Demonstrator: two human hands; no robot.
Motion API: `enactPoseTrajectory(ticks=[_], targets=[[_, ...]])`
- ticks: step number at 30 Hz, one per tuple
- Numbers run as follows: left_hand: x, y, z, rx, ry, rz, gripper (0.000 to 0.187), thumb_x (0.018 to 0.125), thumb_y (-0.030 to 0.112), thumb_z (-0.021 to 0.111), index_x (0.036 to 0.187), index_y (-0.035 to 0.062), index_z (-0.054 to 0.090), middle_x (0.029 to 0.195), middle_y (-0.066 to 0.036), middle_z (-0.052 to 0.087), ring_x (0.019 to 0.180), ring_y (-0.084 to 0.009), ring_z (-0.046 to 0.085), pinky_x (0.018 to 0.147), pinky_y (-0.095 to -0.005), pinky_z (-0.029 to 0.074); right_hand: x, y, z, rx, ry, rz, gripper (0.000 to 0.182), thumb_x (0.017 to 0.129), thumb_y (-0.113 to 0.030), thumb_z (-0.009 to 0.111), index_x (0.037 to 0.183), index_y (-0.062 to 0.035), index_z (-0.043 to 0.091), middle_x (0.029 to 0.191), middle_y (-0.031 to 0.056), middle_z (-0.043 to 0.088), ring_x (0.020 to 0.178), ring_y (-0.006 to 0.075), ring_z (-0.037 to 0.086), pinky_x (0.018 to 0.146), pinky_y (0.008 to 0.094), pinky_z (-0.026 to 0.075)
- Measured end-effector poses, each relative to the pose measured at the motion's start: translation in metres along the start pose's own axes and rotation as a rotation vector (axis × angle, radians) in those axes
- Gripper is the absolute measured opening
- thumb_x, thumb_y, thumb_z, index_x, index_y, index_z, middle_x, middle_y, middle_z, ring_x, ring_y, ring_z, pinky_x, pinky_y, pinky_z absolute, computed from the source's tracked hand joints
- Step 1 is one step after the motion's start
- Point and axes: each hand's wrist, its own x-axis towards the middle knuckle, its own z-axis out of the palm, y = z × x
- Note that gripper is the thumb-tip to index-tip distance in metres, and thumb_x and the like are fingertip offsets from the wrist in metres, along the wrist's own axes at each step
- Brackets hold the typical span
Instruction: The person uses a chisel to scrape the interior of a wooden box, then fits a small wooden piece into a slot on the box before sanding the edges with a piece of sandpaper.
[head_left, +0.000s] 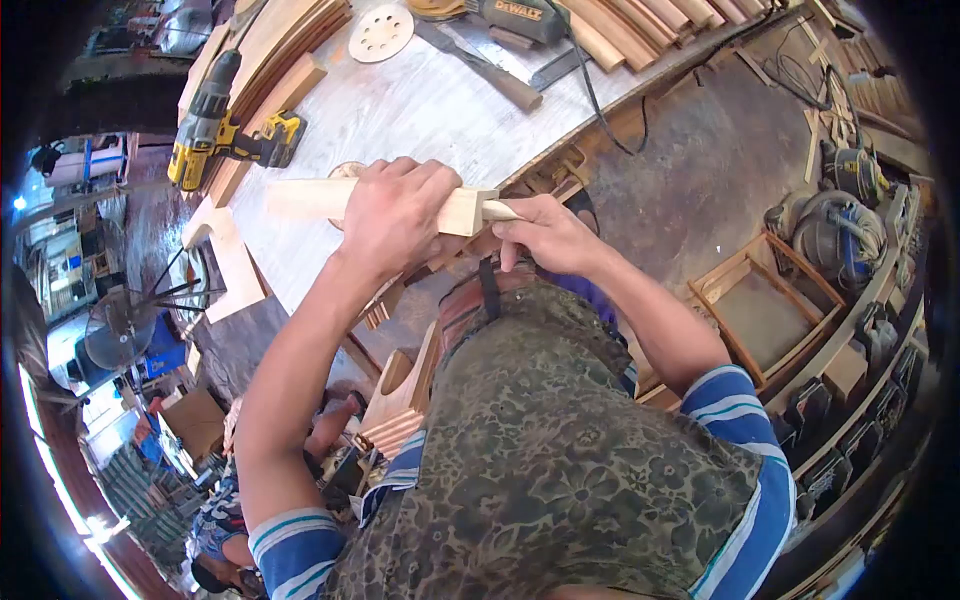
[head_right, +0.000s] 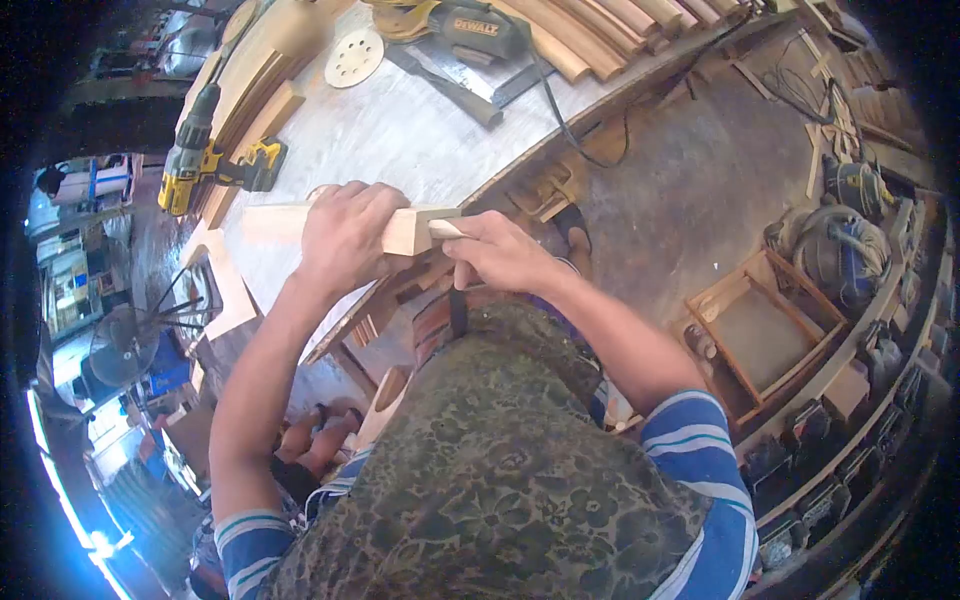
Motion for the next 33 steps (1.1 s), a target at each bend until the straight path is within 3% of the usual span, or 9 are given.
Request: enactPoseTrajectory(ticks=[3, 4, 9, 12, 17, 19, 23, 27, 33], targets=[[0.004, 0.000, 0.000, 0.011, -0.024, -0.001, 0.052, 0.057, 0.031, 0.092, 0.098, 0.0161, 0.063, 0.087, -0.003, 0.066, 0.084, -0.0282, 0.066, 0.075, -0.0440, 0.050, 0.009, -0.015, 0.000, 0.028, -0.037, 0.115, 0.031, 0.099, -0.017, 0.054, 0.114, 0.0046, 0.070, 0.072, 0.0088, 0.070, 0.070, 0.0164, 0.069, 0.069, 0.0322, 0.052], [0.004, -0.001, 0.001, 0.000, -0.031, -0.043, 0.051, 0.058, 0.031, 0.091, 0.098, 0.0160, 0.063, 0.087, -0.004, 0.066, 0.084, -0.0281, 0.067, 0.075, -0.0441, 0.050, 0.011, -0.015, 0.004, 0.200, -0.049, 0.089, 0.031, 0.101, -0.018, 0.053, 0.116, 0.0038, 0.068, 0.074, 0.0094, 0.071, 0.068, 0.0164, 0.069, 0.066, 0.0309, 0.052], [0.006, -0.003, 0.002, 0.001, -0.052, -0.062, 0.049, 0.059, 0.031, 0.091, 0.097, 0.0154, 0.063, 0.086, -0.004, 0.065, 0.083, -0.0280, 0.067, 0.075, -0.0449, 0.051, 0.003, -0.010, -0.002, 0.075, -0.094, 0.088, 0.035, 0.105, -0.020, 0.052, 0.127, 0.0043, 0.064, 0.084, 0.0081, 0.069, 0.067, 0.0161, 0.069, 0.063, 0.0286, 0.052], [0.007, -0.001, 0.000, 0.002, -0.043, -0.058, 0.048, 0.060, 0.030, 0.091, 0.097, 0.0150, 0.063, 0.086, -0.005, 0.065, 0.083, -0.0281, 0.067, 0.075, -0.0450, 0.051, -0.013, -0.015, -0.002, 0.190, 0.016, 0.031, 0.043, 0.106, -0.023, 0.053, 0.140, 0.0022, 0.060, 0.082, 0.0063, 0.071, 0.069, 0.0126, 0.068, 0.063, 0.0273, 0.051], [0.008, -0.004, 0.007, -0.013, 0.005, -0.067, 0.049, 0.060, 0.028, 0.091, 0.097, 0.0145, 0.063, 0.086, -0.006, 0.065, 0.083, -0.0289, 0.067, 0.073, -0.0458, 0.051, -0.009, -0.010, 0.002, 0.228, 0.031, 0.069, 0.042, 0.107, -0.022, 0.052, 0.142, 0.0006, 0.059, 0.085, 0.0037, 0.070, 0.070, 0.0094, 0.067, 0.060, 0.0257, 0.047], [0.009, -0.002, 0.004, -0.012, -0.015, -0.071, 0.049, 0.060, 0.029, 0.091, 0.097, 0.0143, 0.063, 0.087, -0.006, 0.065, 0.083, -0.0293, 0.067, 0.074, -0.0459, 0.052, -0.012, -0.008, 0.010, 0.233, 0.118, -0.050, 0.041, 0.108, -0.021, 0.050, 0.142, 0.0005, 0.059, 0.084, 0.0036, 0.070, 0.069, 0.0096, 0.067, 0.059, 0.0249, 0.045], [0.008, -0.001, 0.003, 0.006, -0.048, -0.100, 0.050, 0.061, 0.030, 0.091, 0.100, 0.0139, 0.063, 0.089, -0.007, 0.066, 0.086, -0.0298, 0.068, 0.077, -0.0457, 0.053, -0.027, -0.016, 0.008, 0.240, 0.177, -0.073, 0.032, 0.110, -0.017, 0.051, 0.131, 0.0055, 0.061, 0.085, 0.0065, 0.069, 0.066, 0.0114, 0.066, 0.066, 0.0264, 0.054], [0.010, -0.001, 0.001, -0.015, -0.084, -0.107, 0.053, 0.060, 0.030, 0.091, 0.102, 0.0136, 0.063, 0.090, -0.007, 0.066, 0.088, -0.0295, 0.068, 0.079, -0.0453, 0.053, -0.015, -0.019, 0.014, 0.132, 0.212, -0.187, 0.032, 0.110, -0.018, 0.052, 0.130, 0.0049, 0.062, 0.082, 0.0047, 0.068, 0.064, 0.0103, 0.065, 0.063, 0.0267, 0.054], [0.010, 0.001, 0.000, 0.008, -0.048, -0.070, 0.049, 0.061, 0.029, 0.091, 0.097, 0.0127, 0.062, 0.085, -0.007, 0.067, 0.083, -0.0296, 0.068, 0.075, -0.0458, 0.054, -0.024, -0.018, 0.009, 0.185, 0.237, -0.135, 0.032, 0.109, -0.018, 0.052, 0.129, 0.0038, 0.064, 0.081, 0.0047, 0.069, 0.063, 0.0099, 0.065, 0.062, 0.0278, 0.053]])
